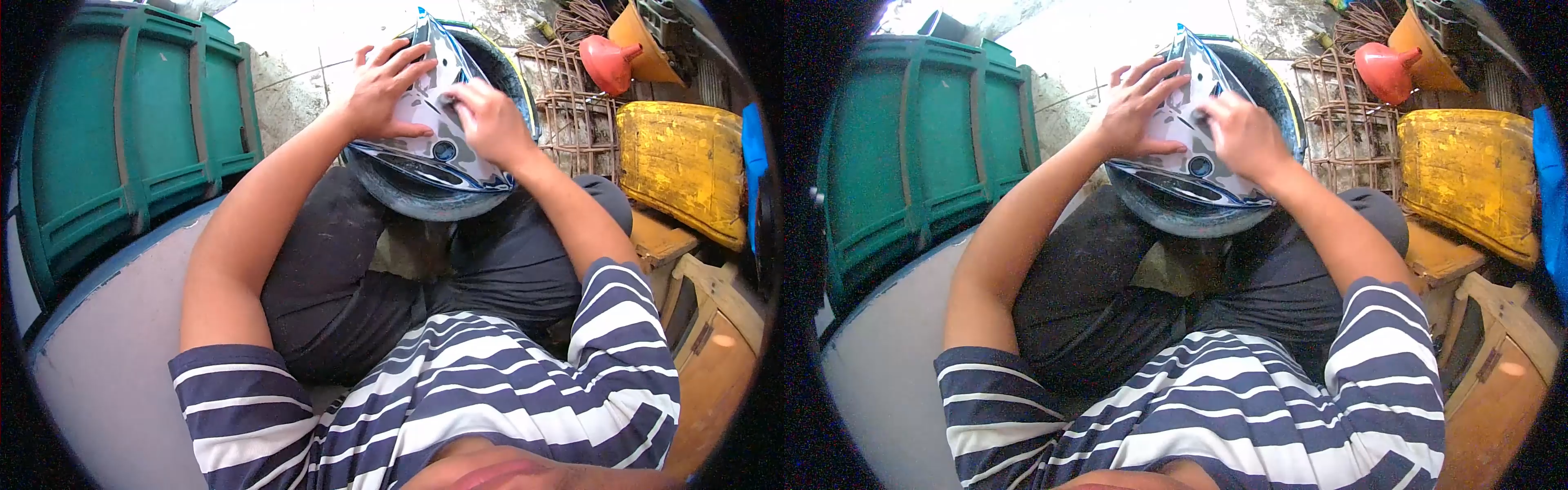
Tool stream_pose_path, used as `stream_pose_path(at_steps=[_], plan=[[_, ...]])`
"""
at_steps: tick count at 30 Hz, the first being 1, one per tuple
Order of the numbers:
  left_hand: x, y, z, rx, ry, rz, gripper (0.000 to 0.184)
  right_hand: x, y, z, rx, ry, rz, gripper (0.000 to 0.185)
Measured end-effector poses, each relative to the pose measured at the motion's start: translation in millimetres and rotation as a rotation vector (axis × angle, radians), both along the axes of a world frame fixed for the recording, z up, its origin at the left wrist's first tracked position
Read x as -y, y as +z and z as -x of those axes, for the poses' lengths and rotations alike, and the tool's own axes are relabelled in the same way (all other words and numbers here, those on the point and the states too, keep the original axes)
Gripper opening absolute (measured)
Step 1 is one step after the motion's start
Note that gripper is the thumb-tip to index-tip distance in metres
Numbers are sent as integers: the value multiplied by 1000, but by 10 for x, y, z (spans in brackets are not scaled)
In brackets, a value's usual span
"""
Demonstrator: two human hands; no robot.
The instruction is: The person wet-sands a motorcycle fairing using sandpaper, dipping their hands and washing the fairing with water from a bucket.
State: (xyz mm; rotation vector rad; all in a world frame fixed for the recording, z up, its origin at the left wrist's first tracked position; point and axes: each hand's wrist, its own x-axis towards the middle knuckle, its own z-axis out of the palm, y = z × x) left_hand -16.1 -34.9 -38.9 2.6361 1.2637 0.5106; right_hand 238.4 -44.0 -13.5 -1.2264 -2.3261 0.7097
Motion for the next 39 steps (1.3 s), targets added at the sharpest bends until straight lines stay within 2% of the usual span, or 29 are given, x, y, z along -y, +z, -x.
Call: stream_pose_path(at_steps=[6,11,14,15,19,22,25,28,31,34,35,38,39], plan=[[-3,-2,-4,4,-5,-5,107,-131,30,-14,-99,-87,130,20],[5,-5,8,13,-12,-7,106,-241,-64,-109,15,-129,110,20],[-3,-3,-8,6,-9,-8,105,-241,-129,-125,-49,-119,143,20],[-3,-6,-5,2,-5,-5,105,-239,25,-86,-45,-160,283,19],[-6,-17,1,15,-5,6,105,-242,233,-74,-26,-98,397,26],[-5,-16,-8,16,-3,16,104,-229,230,-90,28,-53,293,25],[-4,-5,-3,12,-3,18,104,-257,152,-157,131,37,27,21],[-10,-6,-11,14,-8,22,103,-286,197,-166,82,-20,170,17],[-6,-13,-6,22,-9,14,104,-280,293,-80,-170,-117,273,11],[-8,-22,-6,19,-14,0,104,-304,228,-78,-18,-48,223,8],[-12,-23,-4,25,-19,-3,104,-317,133,-105,38,-3,105,7],[-14,-15,0,18,-23,3,104,-288,50,-138,88,35,-24,8],[-15,-9,0,12,-21,6,104,-290,56,-137,114,38,24,11]])
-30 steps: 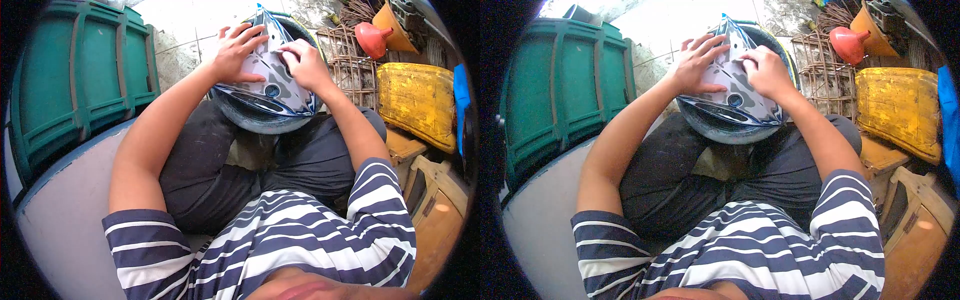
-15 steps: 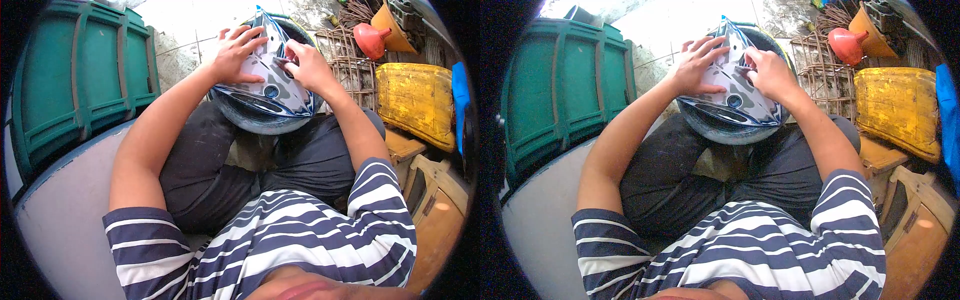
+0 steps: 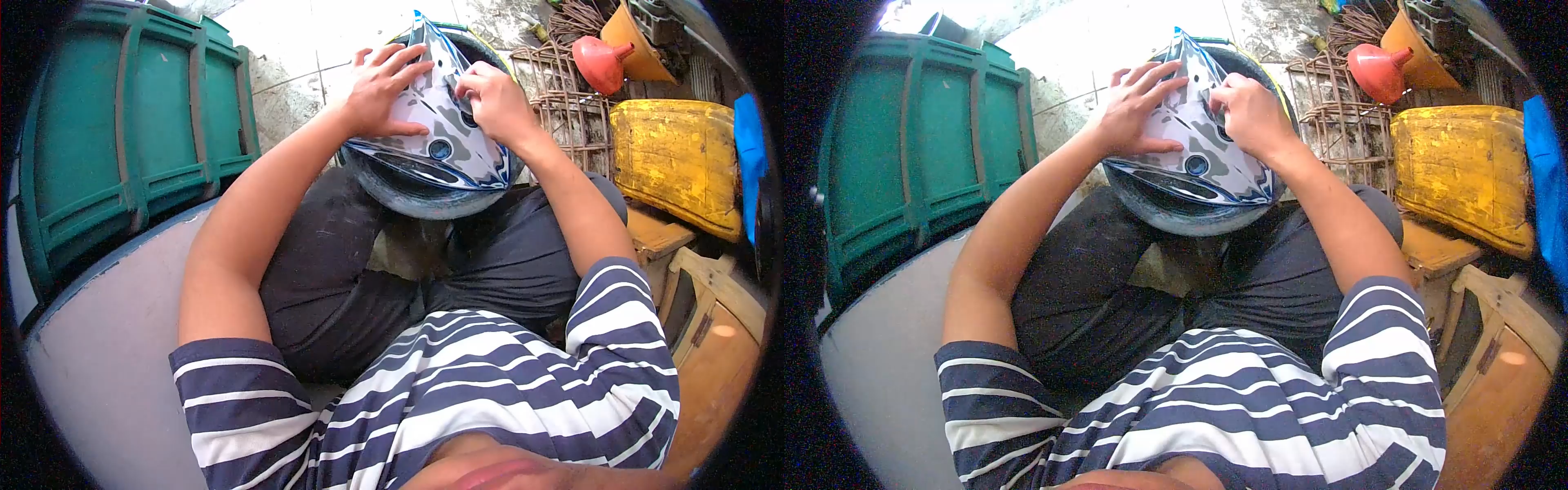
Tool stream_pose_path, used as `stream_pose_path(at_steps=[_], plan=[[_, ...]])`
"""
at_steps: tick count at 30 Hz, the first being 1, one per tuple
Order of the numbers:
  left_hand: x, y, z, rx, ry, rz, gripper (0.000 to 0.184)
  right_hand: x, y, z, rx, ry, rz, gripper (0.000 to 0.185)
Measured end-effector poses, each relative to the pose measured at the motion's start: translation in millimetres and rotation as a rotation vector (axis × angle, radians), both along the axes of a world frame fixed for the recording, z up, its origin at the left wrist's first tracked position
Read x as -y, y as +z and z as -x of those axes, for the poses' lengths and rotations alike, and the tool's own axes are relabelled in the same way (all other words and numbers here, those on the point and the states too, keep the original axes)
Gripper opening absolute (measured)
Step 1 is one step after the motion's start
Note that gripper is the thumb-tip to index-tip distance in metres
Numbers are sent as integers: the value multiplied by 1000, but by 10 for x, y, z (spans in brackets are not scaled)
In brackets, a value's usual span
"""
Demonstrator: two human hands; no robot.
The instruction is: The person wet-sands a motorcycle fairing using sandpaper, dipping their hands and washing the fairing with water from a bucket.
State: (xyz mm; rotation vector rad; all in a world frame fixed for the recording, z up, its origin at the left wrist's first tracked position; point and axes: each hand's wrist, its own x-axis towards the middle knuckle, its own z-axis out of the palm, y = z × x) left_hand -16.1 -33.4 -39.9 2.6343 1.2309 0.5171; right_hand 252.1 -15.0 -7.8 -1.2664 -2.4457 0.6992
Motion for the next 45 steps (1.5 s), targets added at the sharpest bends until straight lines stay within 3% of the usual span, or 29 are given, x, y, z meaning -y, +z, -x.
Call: stream_pose_path(at_steps=[6,12,25,29,33,37,41,45], plan=[[0,2,-1,-2,4,7,104,152,66,160,-42,-148,-35,15],[1,-10,0,12,-2,-11,105,86,-75,87,-141,-51,-66,19],[7,-6,10,-13,4,-2,107,140,-142,138,-112,-114,-114,16],[-25,-9,-2,8,5,-2,112,294,-50,232,-223,23,-148,15],[-2,-17,7,39,4,-8,116,104,-143,141,-179,-107,-93,14],[-17,-17,-8,31,11,-20,117,266,-94,207,-195,104,-130,16],[7,-16,8,16,6,-36,116,125,-181,106,-104,-64,-96,13],[-4,-6,7,23,6,-24,116,436,-38,166,-75,108,-83,17]])
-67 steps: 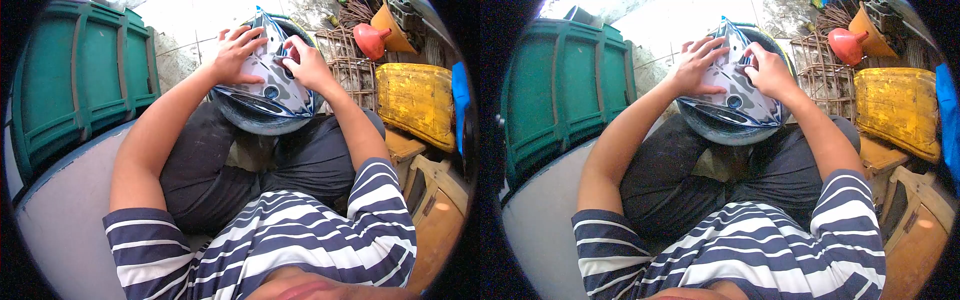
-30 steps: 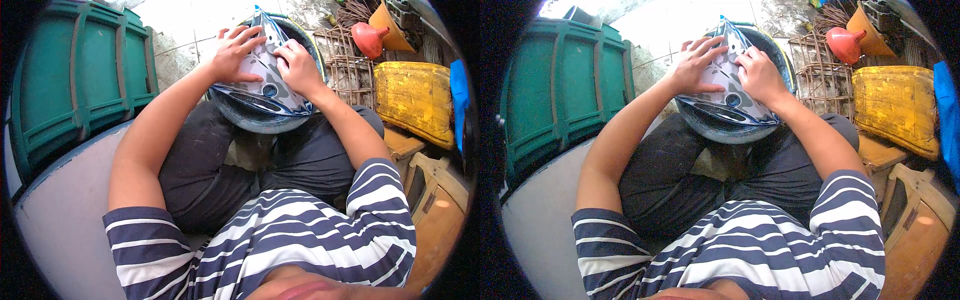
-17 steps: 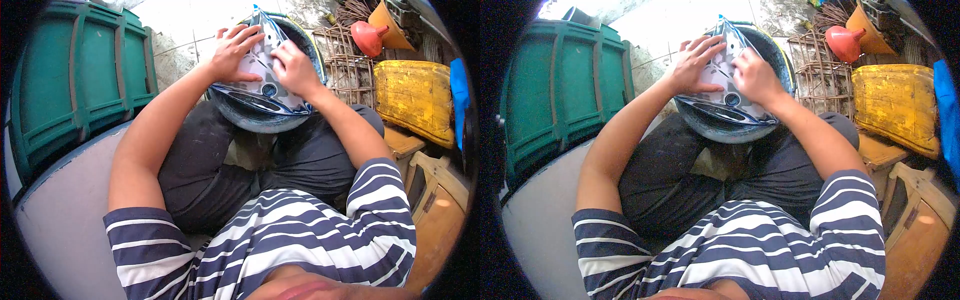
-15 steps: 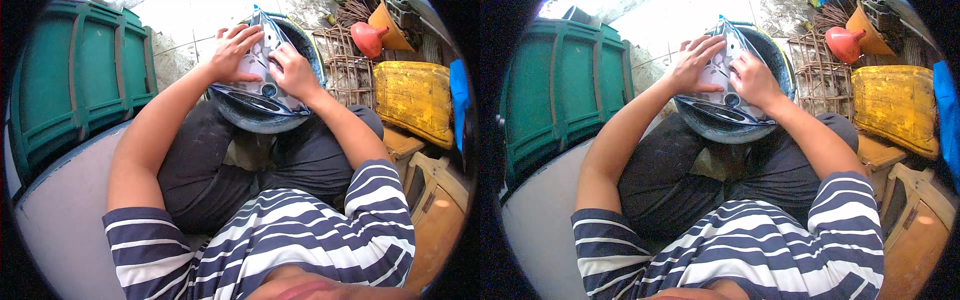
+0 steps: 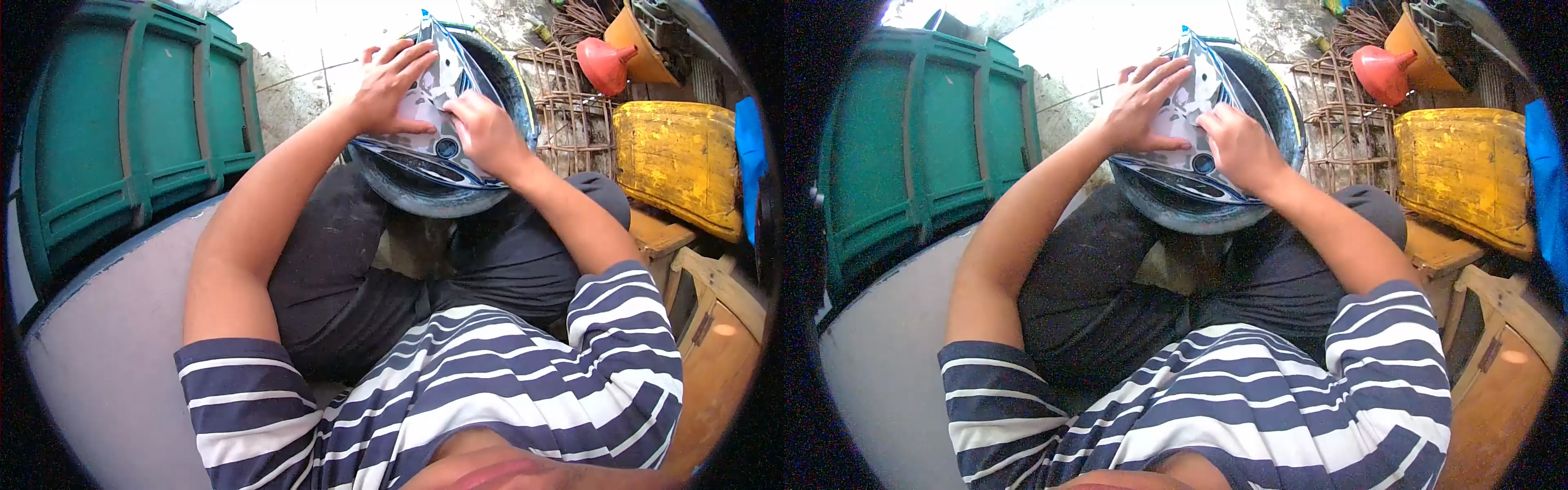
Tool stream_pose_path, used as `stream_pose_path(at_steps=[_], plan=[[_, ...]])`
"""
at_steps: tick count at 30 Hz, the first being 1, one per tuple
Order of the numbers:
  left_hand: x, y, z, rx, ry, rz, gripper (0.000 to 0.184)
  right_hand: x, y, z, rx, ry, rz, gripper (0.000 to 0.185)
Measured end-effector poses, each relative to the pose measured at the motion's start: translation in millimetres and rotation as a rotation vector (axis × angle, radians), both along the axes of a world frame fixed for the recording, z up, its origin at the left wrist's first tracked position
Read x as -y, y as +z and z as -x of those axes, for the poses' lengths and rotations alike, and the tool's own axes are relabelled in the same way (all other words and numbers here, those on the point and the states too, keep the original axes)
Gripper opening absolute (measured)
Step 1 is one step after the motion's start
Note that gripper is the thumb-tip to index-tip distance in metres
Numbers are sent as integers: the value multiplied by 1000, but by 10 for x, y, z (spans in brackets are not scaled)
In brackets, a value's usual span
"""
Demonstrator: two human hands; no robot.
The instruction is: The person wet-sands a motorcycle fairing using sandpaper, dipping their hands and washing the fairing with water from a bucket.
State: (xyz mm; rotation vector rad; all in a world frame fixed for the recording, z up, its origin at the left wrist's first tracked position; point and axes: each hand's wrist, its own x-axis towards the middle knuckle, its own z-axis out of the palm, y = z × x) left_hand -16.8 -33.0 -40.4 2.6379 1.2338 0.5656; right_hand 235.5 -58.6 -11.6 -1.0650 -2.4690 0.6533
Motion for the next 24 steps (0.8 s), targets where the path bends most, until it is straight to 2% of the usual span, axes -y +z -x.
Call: stream_pose_path(at_steps=[4,8,10,11,14,18,20,22,24], plan=[[-5,-81,0,13,7,-27,116,-145,-5,-50,-6,-75,-51,20],[-25,-109,11,45,-8,6,117,42,71,-49,27,27,-53,16],[18,-133,21,42,2,7,119,-76,32,-142,67,-146,-3,15],[16,-129,14,45,3,0,119,-29,21,-163,79,-147,-22,16],[-10,-109,-17,35,12,-8,119,227,13,-99,85,10,-105,19],[-2,-110,10,39,18,-15,118,45,-4,-57,17,-215,-4,13],[0,-110,-16,36,17,-13,117,154,-27,69,-27,-38,-122,13],[-1,-103,-6,2,22,-8,117,172,-56,80,-12,5,-133,13],[-20,-116,-12,30,15,-24,116,53,-35,17,-22,-77,-91,12]])
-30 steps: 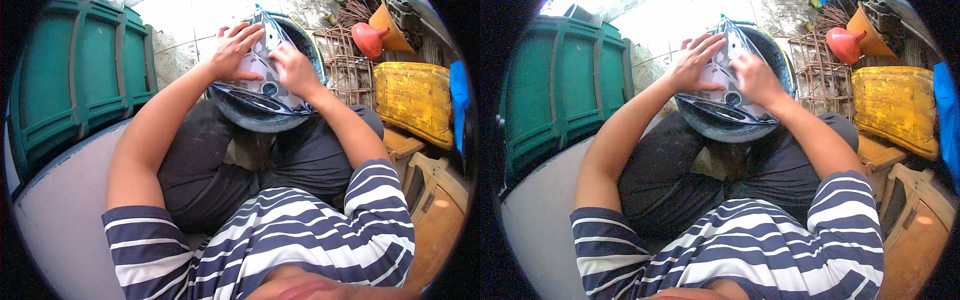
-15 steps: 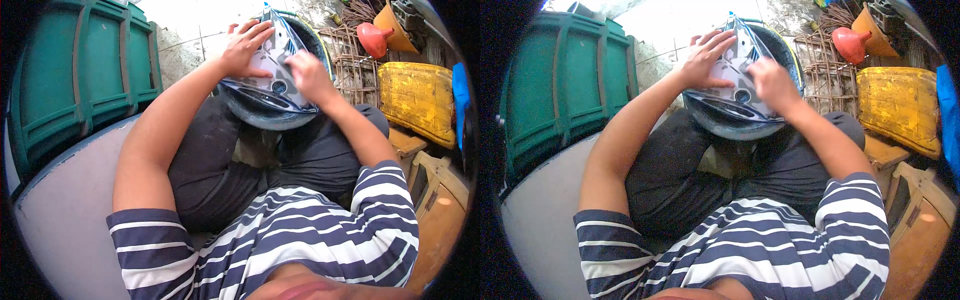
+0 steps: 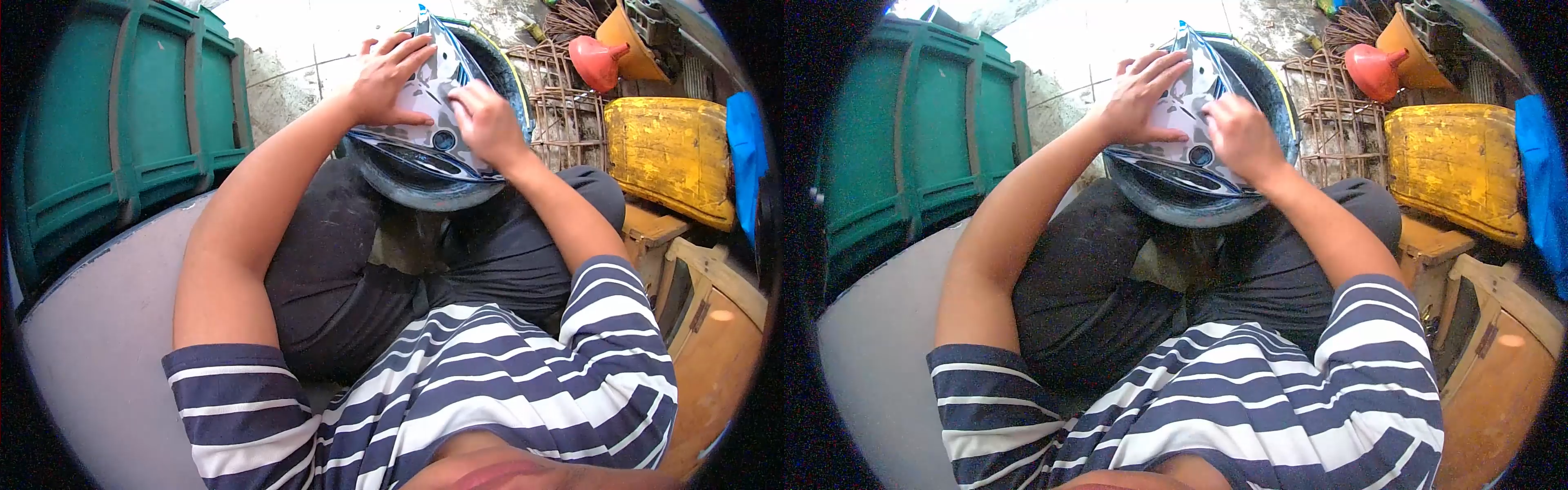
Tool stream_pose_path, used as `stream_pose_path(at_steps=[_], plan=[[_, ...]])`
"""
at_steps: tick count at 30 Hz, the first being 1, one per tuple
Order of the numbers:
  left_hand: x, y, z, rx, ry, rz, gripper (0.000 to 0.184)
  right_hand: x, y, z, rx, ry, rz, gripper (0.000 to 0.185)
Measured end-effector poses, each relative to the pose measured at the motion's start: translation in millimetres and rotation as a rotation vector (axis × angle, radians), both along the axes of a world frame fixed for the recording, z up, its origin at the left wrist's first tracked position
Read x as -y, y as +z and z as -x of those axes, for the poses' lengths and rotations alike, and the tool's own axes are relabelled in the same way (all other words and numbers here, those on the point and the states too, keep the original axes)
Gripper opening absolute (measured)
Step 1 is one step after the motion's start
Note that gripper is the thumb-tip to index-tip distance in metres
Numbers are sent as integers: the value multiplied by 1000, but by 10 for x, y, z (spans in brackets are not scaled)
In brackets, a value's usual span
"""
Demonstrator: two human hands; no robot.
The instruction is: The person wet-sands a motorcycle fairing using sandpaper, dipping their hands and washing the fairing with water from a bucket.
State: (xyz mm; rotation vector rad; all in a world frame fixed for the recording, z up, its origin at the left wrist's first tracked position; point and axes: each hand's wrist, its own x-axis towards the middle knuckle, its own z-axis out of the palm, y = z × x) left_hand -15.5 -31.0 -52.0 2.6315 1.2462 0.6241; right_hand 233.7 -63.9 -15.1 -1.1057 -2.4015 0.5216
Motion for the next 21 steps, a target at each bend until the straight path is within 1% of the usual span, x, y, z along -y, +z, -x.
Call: stream_pose_path(at_steps=[1,4,5,8,9,12,13,16,17,18,20,21], plan=[[11,-11,4,14,-1,-4,116,-32,2,-18,-7,-38,26,12],[0,25,13,-15,-13,26,117,120,17,54,32,105,-56,14],[-8,39,15,-18,-4,24,117,125,18,56,29,88,-53,15],[23,39,5,-25,-2,34,118,-126,-3,-56,20,-91,48,15],[25,35,9,-24,-7,34,118,-145,-7,-47,28,-48,-38,18],[-15,61,2,-5,-10,25,117,30,77,19,73,52,-39,21],[-15,63,2,1,-11,27,117,-2,48,-1,87,38,-39,23],[44,34,24,-10,-7,35,117,-222,-39,-161,-3,-138,97,22],[34,40,24,-12,-11,37,117,-219,-54,-150,-18,-114,76,20],[5,50,4,-8,-11,33,117,-172,-66,-115,-33,-20,-14,18],[-15,64,-20,4,-12,37,116,-66,-12,0,-53,95,-41,17],[-12,59,-18,12,-13,29,116,-88,28,-16,-21,87,-22,17]])
